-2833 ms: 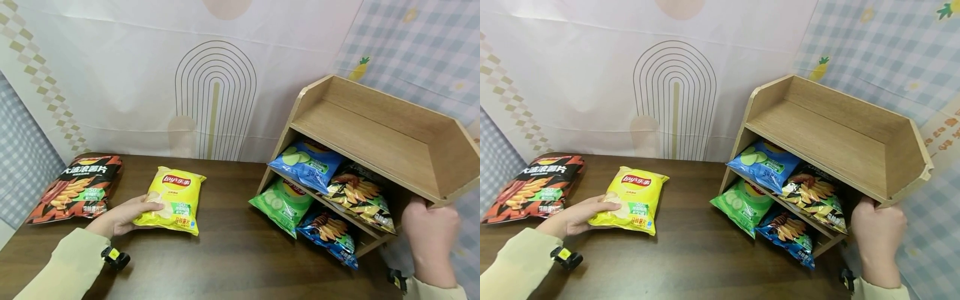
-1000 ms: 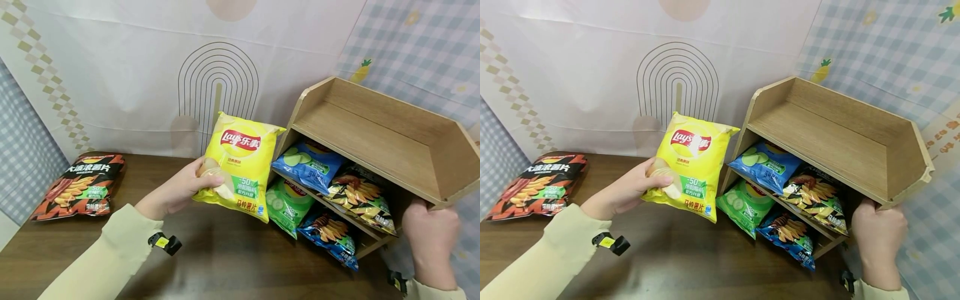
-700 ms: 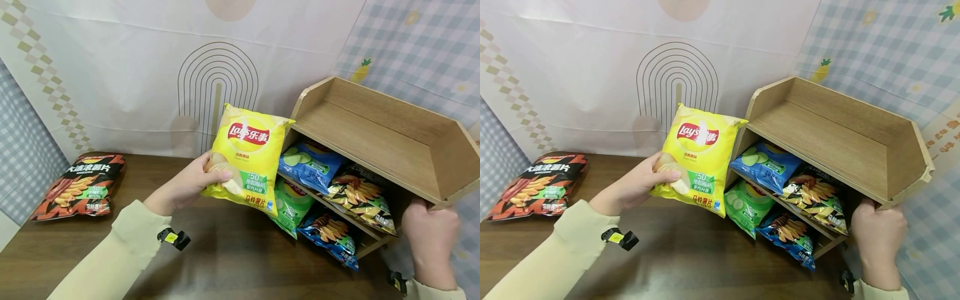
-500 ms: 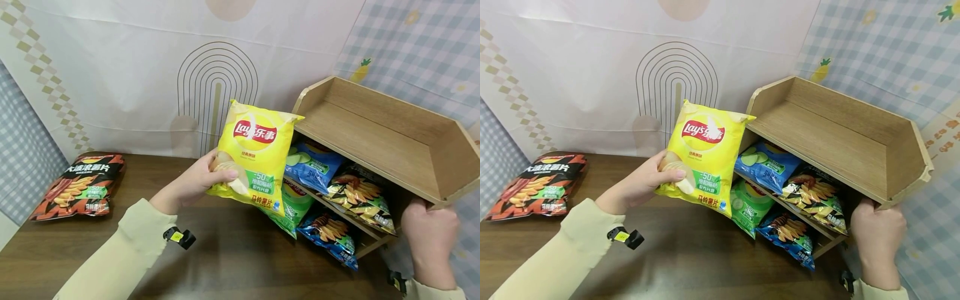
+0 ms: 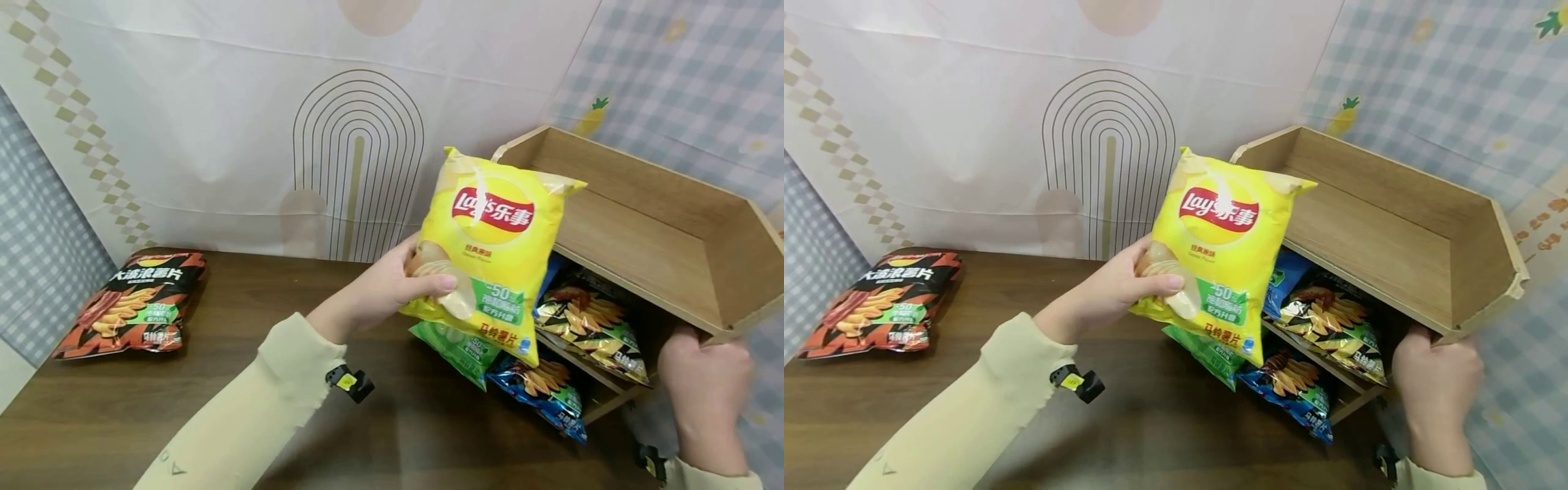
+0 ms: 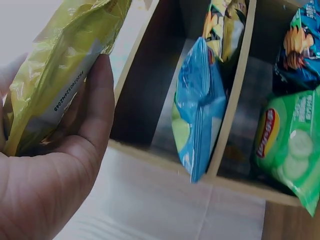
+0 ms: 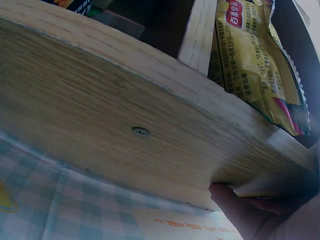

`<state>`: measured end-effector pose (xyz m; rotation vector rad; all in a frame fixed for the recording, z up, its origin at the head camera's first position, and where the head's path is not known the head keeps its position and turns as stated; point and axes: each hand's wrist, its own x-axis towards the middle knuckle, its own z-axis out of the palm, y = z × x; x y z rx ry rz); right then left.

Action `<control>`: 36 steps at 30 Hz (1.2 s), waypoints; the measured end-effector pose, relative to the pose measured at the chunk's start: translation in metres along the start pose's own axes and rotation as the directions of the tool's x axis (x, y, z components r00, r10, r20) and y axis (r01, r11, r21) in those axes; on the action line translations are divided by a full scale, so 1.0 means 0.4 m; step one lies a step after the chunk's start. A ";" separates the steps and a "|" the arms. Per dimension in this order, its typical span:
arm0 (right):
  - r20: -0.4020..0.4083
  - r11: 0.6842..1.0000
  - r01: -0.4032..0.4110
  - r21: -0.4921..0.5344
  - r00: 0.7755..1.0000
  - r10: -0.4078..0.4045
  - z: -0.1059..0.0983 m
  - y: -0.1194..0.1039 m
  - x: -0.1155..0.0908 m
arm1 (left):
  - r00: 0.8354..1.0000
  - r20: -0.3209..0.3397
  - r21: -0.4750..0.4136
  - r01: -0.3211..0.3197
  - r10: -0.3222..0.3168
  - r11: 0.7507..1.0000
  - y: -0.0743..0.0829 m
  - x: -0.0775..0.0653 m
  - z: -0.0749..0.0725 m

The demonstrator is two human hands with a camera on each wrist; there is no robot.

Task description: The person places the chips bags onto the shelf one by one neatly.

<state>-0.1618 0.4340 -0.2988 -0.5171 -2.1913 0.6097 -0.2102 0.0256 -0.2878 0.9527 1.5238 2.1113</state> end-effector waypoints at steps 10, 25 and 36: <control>0.003 0.999 -0.033 -0.008 0.999 0.033 -0.010 0.004 -0.002 | 0.999 0.032 0.004 -0.014 0.014 1.000 0.015 0.121 0.077; 0.046 1.000 -0.021 -0.002 0.999 0.021 -0.001 -0.004 -0.003 | 0.991 -0.067 -0.031 0.113 -0.115 0.993 0.018 0.241 0.083; 0.027 0.999 -0.028 0.020 0.999 0.027 0.004 -0.006 -0.006 | 0.979 -0.150 -0.351 0.074 -0.134 0.934 0.009 0.206 0.083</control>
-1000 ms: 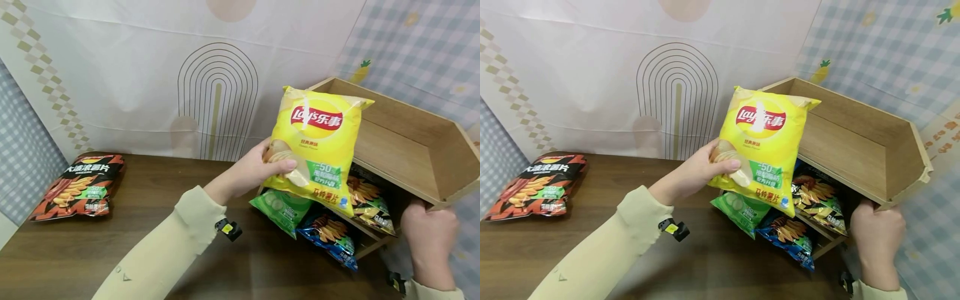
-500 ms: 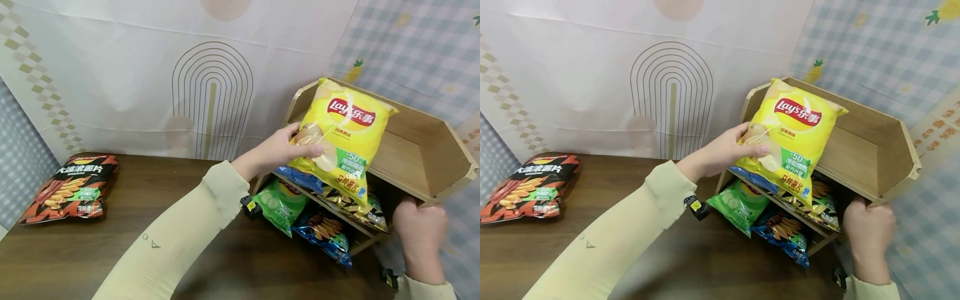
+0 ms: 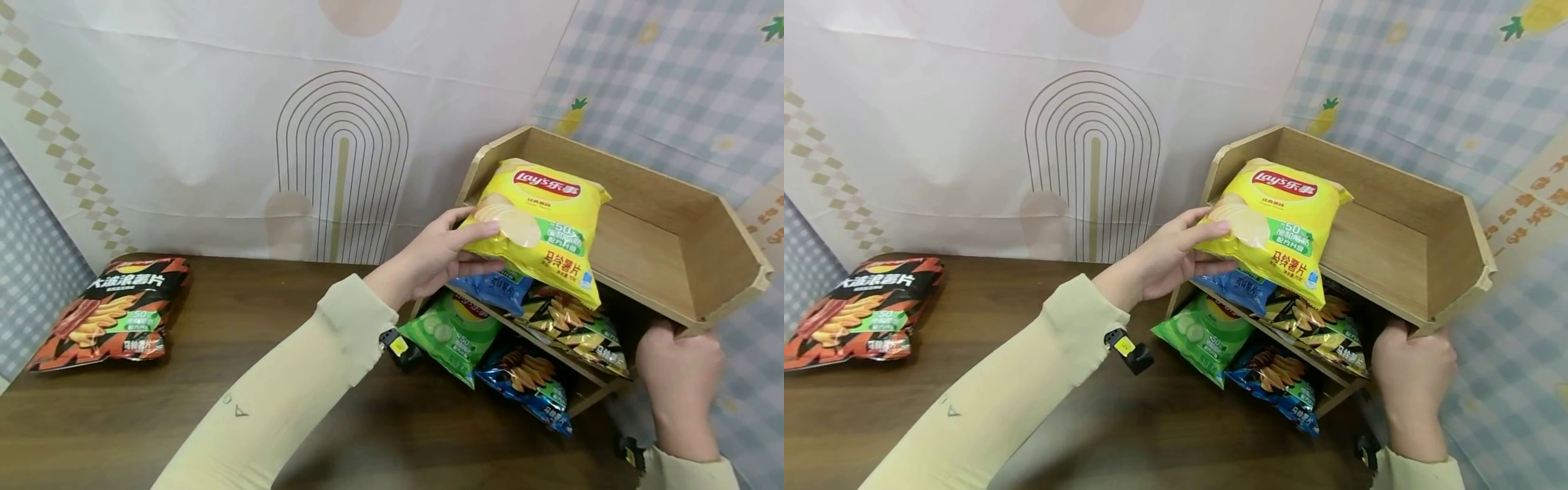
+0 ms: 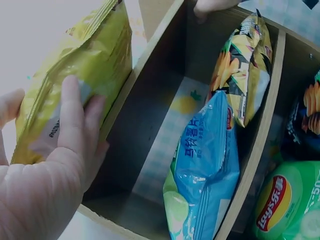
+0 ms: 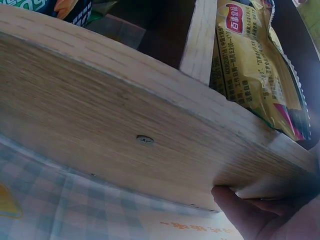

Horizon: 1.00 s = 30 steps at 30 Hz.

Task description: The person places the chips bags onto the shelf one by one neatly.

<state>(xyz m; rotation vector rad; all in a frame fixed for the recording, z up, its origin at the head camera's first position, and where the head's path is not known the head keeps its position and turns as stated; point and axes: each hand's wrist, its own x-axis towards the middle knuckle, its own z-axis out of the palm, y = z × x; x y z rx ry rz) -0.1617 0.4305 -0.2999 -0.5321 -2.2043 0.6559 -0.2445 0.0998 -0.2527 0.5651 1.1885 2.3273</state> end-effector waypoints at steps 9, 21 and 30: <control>0.000 1.000 0.004 0.000 1.000 -0.004 -0.004 0.000 -0.001 | 0.993 -0.029 0.060 -0.110 0.111 0.992 -0.013 -0.018 0.002; 0.021 1.000 -0.011 0.016 1.000 0.011 -0.007 -0.002 0.005 | 0.979 -0.004 0.070 -0.201 0.202 0.977 -0.035 -0.001 0.034; 0.011 1.000 0.007 -0.007 1.000 -0.007 -0.005 -0.002 0.008 | 0.989 0.138 -0.009 -0.047 0.048 0.999 -0.030 0.051 0.091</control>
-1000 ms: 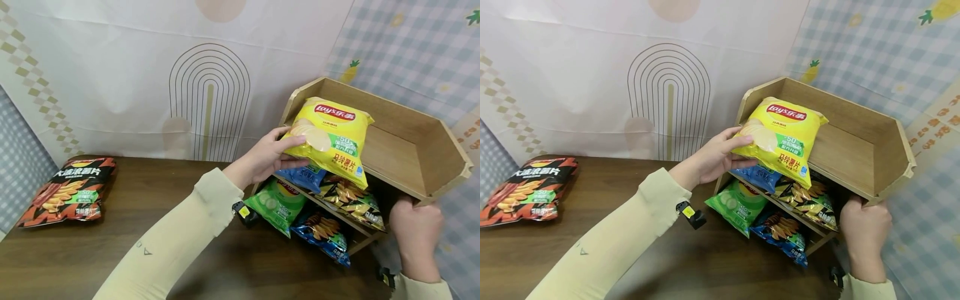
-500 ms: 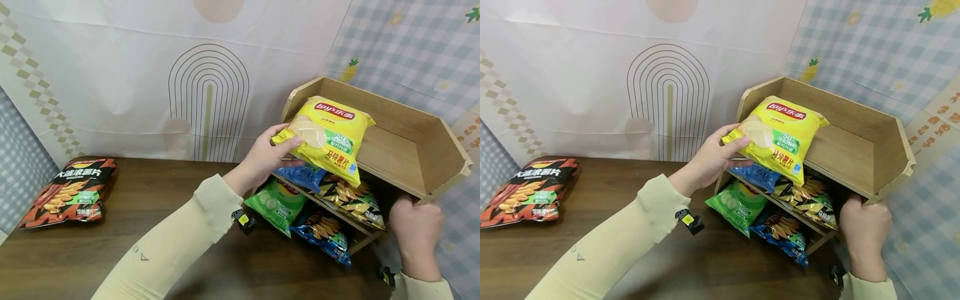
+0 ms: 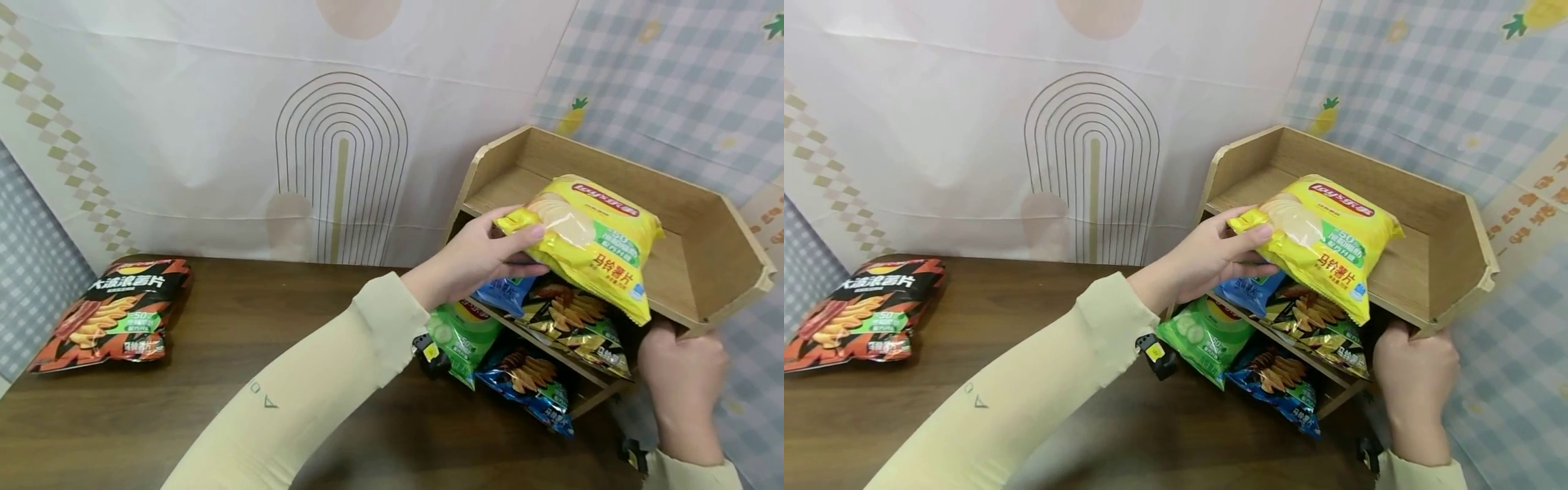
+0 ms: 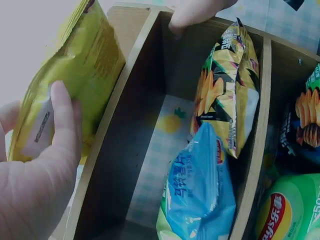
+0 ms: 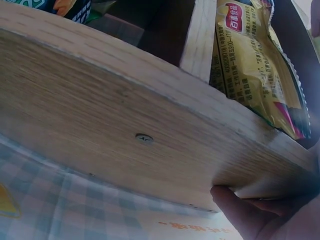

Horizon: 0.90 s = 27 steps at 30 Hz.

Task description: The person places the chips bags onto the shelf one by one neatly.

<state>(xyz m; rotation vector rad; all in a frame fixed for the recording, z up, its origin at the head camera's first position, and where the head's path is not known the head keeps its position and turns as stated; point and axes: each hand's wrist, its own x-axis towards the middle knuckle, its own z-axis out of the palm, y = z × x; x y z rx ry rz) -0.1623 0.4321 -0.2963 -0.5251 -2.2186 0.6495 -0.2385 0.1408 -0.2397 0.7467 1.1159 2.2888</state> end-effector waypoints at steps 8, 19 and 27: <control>0.026 0.999 -0.013 -0.042 1.000 0.014 -0.012 0.012 0.001 | 0.993 0.066 0.018 0.099 -0.100 0.995 -0.018 0.035 0.047; 0.022 0.998 0.013 -0.061 1.000 -0.011 -0.015 0.008 -0.003 | 0.981 -0.152 0.563 -0.012 0.118 0.826 -0.064 0.049 0.086; 0.008 0.997 0.064 -0.039 0.998 -0.064 -0.006 0.001 -0.005 | 0.943 -0.233 0.618 -0.047 0.240 0.785 -0.083 0.057 0.073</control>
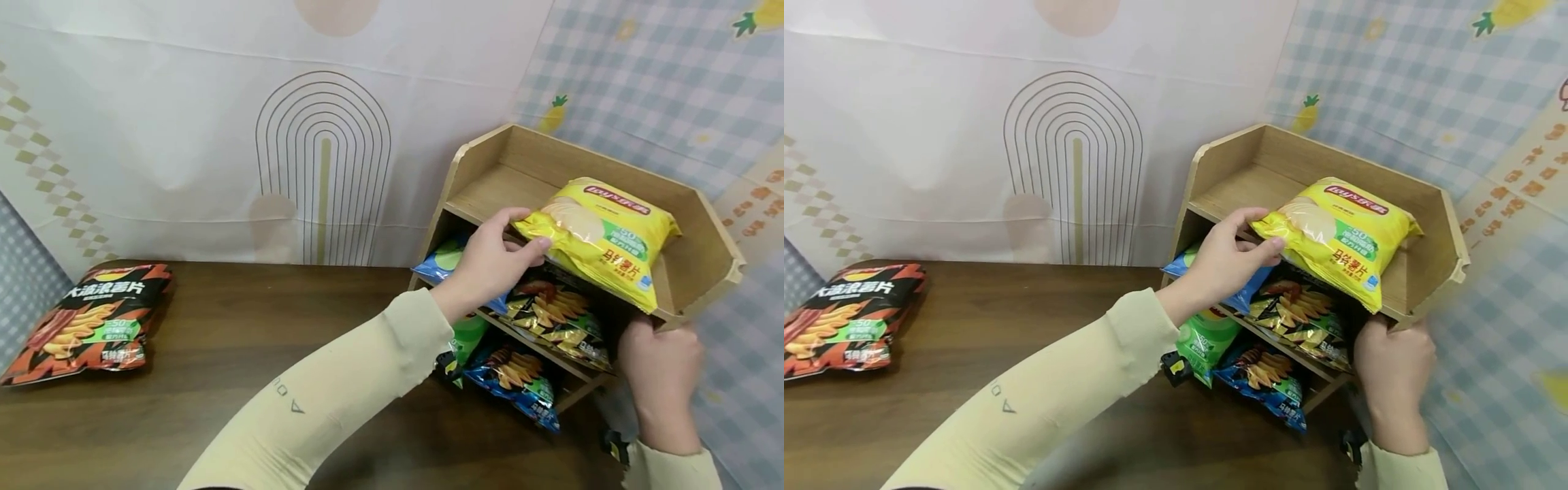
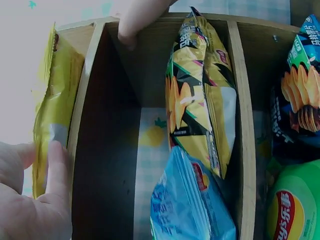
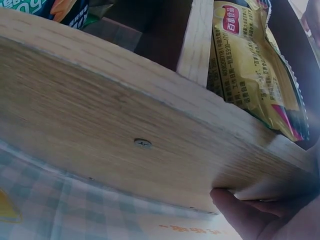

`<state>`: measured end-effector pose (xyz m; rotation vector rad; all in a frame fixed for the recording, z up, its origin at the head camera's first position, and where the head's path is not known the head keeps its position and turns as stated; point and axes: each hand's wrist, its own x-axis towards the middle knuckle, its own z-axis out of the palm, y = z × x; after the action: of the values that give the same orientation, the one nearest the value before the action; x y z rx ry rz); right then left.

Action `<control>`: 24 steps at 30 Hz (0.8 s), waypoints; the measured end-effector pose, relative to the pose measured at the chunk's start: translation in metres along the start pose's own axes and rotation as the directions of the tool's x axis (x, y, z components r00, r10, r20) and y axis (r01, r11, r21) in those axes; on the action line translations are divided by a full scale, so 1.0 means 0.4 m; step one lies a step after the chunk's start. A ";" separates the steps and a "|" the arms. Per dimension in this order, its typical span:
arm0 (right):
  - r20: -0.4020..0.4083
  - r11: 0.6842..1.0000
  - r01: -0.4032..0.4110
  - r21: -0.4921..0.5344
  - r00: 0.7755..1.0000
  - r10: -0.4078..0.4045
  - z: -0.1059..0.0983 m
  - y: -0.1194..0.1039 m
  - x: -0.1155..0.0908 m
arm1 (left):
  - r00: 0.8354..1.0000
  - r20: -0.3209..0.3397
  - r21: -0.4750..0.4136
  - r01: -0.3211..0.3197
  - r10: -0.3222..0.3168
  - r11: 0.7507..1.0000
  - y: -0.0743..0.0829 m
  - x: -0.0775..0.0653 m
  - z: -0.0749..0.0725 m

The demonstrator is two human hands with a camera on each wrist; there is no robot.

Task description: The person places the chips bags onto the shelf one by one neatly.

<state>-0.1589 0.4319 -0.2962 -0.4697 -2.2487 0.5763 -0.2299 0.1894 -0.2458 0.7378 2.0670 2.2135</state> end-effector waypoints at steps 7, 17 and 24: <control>-0.055 0.993 0.104 0.049 0.993 -0.101 0.019 -0.011 -0.006 | 0.999 0.009 -0.084 0.041 -0.041 0.996 0.001 0.013 0.028; 0.008 0.997 -0.039 0.059 0.999 0.039 0.017 -0.019 0.001 | 0.998 -0.014 -0.034 0.068 -0.069 0.997 0.001 0.027 0.037; 0.045 0.990 -0.124 0.065 0.992 0.121 -0.002 -0.007 -0.001 | 0.995 0.085 0.003 -0.050 0.049 0.999 -0.013 -0.010 0.012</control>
<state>-0.1586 0.4294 -0.2944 -0.5693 -2.2422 0.7287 -0.2262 0.1932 -0.2518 0.8767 2.0377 2.1613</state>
